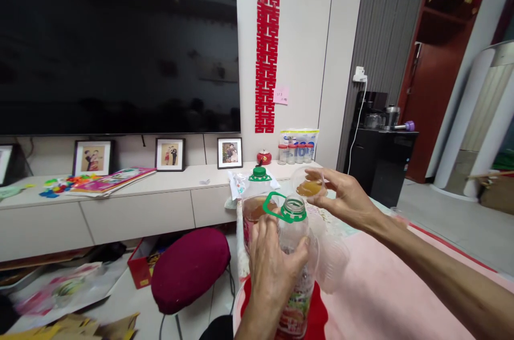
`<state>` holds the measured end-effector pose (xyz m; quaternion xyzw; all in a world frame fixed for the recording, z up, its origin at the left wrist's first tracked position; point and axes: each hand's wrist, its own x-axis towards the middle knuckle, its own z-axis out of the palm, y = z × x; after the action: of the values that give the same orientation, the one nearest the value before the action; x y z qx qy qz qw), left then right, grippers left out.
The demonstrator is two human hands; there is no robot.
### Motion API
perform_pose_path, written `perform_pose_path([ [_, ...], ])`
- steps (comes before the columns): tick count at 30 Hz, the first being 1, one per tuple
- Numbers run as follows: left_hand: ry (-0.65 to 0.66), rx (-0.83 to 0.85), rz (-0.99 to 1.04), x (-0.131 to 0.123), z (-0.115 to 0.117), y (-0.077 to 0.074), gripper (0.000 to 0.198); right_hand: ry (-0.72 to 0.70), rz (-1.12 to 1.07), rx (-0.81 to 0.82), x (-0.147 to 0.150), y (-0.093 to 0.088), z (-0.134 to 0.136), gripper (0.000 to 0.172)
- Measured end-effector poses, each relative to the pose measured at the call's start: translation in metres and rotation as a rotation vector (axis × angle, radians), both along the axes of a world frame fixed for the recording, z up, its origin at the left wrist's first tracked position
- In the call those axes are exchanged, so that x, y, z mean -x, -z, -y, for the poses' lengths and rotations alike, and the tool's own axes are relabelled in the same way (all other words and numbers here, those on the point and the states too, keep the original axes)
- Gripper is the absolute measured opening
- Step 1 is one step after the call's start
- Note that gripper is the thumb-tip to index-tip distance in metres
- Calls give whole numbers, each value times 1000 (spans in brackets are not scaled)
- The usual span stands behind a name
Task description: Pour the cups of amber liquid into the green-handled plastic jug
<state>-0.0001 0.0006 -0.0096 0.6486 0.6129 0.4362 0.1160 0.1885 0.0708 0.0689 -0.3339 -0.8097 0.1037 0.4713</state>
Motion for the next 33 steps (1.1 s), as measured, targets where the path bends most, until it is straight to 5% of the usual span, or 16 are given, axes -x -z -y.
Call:
perform_pose_path([
  [6, 16, -45, 11, 3, -5, 9, 55, 46, 203, -226, -3, -5, -2, 41],
  [12, 4, -7, 0, -1, -2, -1, 60, 46, 282, -389, -1, -10, -2, 35],
  [33, -1, 60, 20, -3, 3, -11, 55, 42, 476, -564, 4, -27, 7, 48],
])
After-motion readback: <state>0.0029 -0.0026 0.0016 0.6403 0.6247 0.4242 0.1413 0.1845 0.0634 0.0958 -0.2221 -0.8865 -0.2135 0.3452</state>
